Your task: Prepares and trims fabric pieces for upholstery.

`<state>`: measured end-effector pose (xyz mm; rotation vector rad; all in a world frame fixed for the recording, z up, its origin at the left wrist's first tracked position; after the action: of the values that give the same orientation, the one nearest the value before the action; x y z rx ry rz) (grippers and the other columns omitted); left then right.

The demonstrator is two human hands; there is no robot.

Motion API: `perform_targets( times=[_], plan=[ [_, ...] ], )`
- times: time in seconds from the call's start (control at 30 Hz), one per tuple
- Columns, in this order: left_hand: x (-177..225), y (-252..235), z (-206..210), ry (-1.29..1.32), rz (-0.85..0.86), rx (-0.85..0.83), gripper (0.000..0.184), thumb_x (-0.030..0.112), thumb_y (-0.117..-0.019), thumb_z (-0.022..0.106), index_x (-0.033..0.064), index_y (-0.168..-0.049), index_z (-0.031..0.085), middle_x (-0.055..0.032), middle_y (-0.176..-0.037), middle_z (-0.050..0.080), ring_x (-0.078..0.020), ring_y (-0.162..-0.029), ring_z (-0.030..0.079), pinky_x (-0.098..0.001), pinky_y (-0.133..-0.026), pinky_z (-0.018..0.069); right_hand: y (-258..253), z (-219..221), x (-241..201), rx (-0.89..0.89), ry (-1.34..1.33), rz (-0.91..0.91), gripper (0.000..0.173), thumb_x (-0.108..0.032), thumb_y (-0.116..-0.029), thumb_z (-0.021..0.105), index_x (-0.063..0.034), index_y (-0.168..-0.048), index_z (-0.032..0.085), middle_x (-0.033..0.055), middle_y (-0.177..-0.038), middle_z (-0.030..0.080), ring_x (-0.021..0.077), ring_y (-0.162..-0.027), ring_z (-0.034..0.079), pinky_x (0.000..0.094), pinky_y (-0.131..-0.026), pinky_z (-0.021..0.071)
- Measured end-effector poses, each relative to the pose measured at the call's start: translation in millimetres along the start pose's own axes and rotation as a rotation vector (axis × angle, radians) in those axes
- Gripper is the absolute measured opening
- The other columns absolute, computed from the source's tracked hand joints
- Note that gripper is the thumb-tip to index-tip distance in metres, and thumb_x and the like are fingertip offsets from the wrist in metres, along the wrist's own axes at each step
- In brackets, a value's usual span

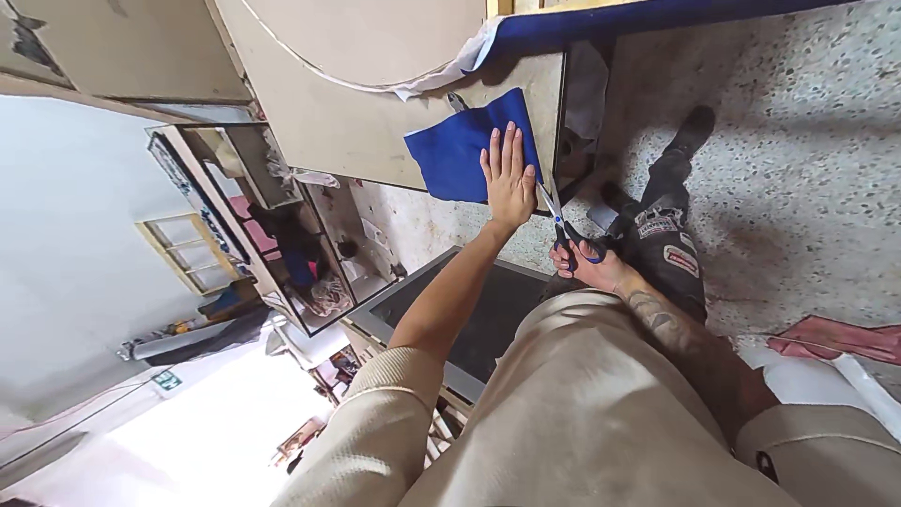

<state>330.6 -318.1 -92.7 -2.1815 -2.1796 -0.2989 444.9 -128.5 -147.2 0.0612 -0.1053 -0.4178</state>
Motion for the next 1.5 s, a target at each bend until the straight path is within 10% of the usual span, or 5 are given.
perform_targets(
  times=[1.5],
  plan=[
    [-3, 0, 4, -0.027, 0.013, 0.003, 0.068, 0.039, -0.1064, 0.012, 0.0035, -0.165, 0.016, -0.0038, -0.174, 0.006, -0.0272, -0.16, -0.003, -0.0645, -0.126, 0.0002, -23, 5, 0, 0.106, 0.173, -0.089, 0.051, -0.065, -0.0915, 0.065, -0.0168, -0.109, 0.061, -0.0018, -0.104, 0.061, 0.0113, -0.09, 0.059, 0.0271, -0.075, 0.05]
  ],
)
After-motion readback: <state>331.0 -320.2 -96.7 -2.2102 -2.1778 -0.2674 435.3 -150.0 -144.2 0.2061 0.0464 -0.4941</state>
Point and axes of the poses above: each hand's wrist, its own y-axis away from the middle knuckle, its own z-axis out of the palm, x = y × z, the point moved 4 cm from there along -y, towards the middle knuckle
